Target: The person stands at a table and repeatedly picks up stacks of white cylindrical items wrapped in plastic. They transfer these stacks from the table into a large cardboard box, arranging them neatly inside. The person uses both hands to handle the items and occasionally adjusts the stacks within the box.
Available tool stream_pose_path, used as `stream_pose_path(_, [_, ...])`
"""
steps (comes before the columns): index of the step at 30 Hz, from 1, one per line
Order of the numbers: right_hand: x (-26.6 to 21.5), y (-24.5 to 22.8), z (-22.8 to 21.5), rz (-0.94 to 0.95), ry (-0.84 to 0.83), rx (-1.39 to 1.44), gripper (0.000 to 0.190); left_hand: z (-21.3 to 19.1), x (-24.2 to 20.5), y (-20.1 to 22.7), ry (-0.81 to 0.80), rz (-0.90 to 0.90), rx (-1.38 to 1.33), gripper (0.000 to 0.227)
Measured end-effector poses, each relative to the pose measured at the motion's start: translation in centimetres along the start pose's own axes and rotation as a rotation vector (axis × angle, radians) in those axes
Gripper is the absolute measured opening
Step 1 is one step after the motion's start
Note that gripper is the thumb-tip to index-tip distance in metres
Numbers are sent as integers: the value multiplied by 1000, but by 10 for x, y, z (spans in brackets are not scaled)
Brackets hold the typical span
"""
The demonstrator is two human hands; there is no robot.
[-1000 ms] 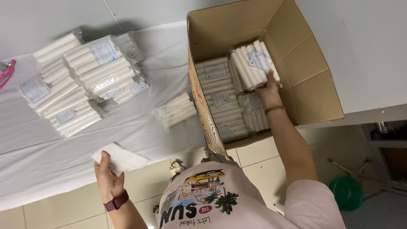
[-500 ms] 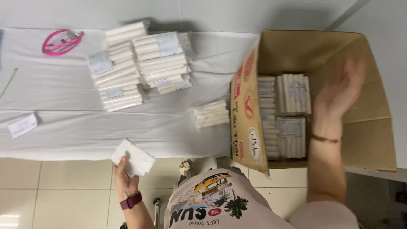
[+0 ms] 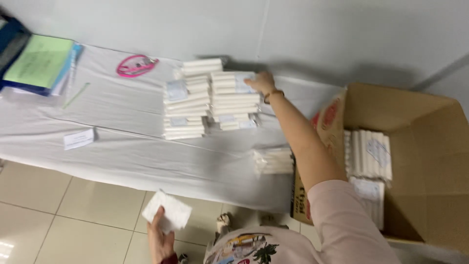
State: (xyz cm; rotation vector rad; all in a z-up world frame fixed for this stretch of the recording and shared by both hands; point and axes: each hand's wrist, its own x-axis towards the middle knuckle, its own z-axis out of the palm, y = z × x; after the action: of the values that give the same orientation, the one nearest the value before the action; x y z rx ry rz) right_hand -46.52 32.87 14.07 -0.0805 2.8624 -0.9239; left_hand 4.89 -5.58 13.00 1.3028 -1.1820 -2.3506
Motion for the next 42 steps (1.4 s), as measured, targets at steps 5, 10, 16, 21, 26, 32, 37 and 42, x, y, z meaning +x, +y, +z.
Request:
stream_pose_path(5, [-11, 4, 40, 352, -123, 300, 83, -64, 9, -3, 103, -28, 47, 63])
stream_pose_path(10, [-36, -27, 12, 522, -79, 556, 68, -80, 3, 7, 159, -33, -2, 61])
stream_pose_path(16, [-62, -57, -24, 576, -63, 887, 38, -51, 12, 20, 166, -77, 14, 58])
stream_pose_path(21, [-66, -26, 4, 447, -106, 1274, 33, -14, 48, 15, 155, -65, 70, 67])
stream_pose_path(26, [-160, -49, 43, 157, 55, 1580, 30, 114, 4, 43, -240, 708, 172, 78])
stream_pose_path(32, [-295, -48, 129, 243, -85, 1997, 36, 230, -62, 6, -628, 1526, 1302, 67])
stream_pose_path(37, [-342, -40, 143, 144, -107, 2053, 50, 220, -56, 12, -643, 1525, 1354, 69])
stream_pose_path(42, [-385, -70, 116, -2, -30, 1687, 68, 205, 3, 15, -507, 1374, 1099, 71])
